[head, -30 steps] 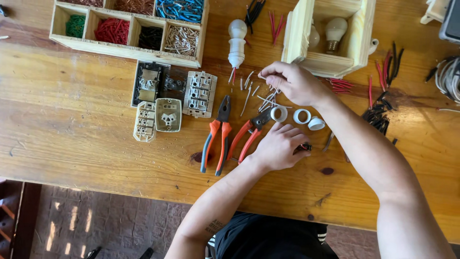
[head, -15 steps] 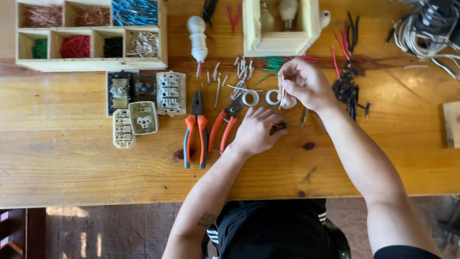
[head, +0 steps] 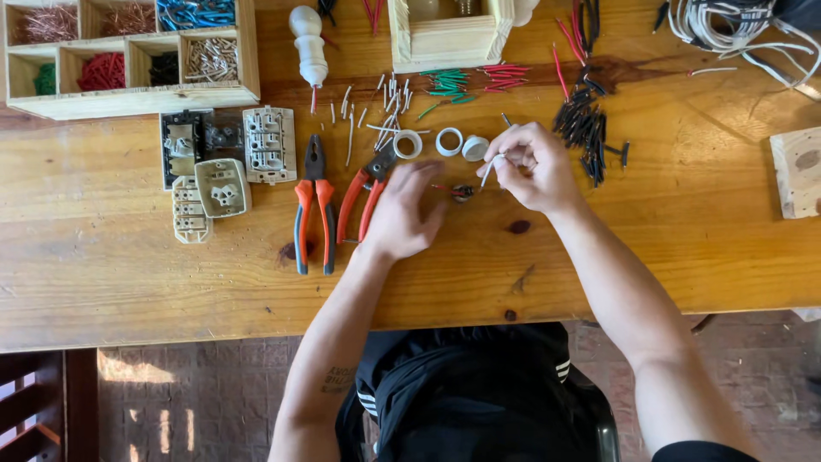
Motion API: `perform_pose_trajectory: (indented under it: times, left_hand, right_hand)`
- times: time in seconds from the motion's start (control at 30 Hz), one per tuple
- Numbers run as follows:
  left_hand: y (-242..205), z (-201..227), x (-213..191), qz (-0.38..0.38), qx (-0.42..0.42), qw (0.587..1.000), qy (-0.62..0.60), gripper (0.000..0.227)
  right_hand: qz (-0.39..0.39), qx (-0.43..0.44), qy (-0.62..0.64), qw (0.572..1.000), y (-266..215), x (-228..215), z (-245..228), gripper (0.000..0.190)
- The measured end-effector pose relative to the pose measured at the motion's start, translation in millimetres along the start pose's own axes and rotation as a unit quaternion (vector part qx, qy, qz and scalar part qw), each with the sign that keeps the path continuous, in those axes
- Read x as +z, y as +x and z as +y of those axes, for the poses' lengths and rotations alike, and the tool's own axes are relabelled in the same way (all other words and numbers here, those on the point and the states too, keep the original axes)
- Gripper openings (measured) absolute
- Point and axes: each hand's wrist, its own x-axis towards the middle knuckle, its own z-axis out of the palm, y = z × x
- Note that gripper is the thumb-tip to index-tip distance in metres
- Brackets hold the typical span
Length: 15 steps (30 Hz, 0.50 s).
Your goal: The person assembles a light fixture by connecting wires to a socket, securing connections with a screwdriver, wrapping the joint with electrical tape, and screwing in a light bulb. The completed fixture is plugged into a power strip and tested, with the bulb lighting up.
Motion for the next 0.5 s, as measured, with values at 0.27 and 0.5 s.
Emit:
perform_pose_trajectory:
  times: [0.27, 0.5]
  left_hand:
    - [-30.8, 68.9, -11.9, 0.163, 0.07, 0.982, 0.057, 0.017]
    - [-24.0, 100.9, 25.0, 0.157, 0.026, 0.987, 0.009, 0.017]
  right_hand:
    - [0.017, 0.022, 0.045, 0.999, -14.9, 4.1, -41.8, 0.014]
    - [0.052, 0.027, 0.097, 0.994, -53.2, 17.3, -55.1, 0.018]
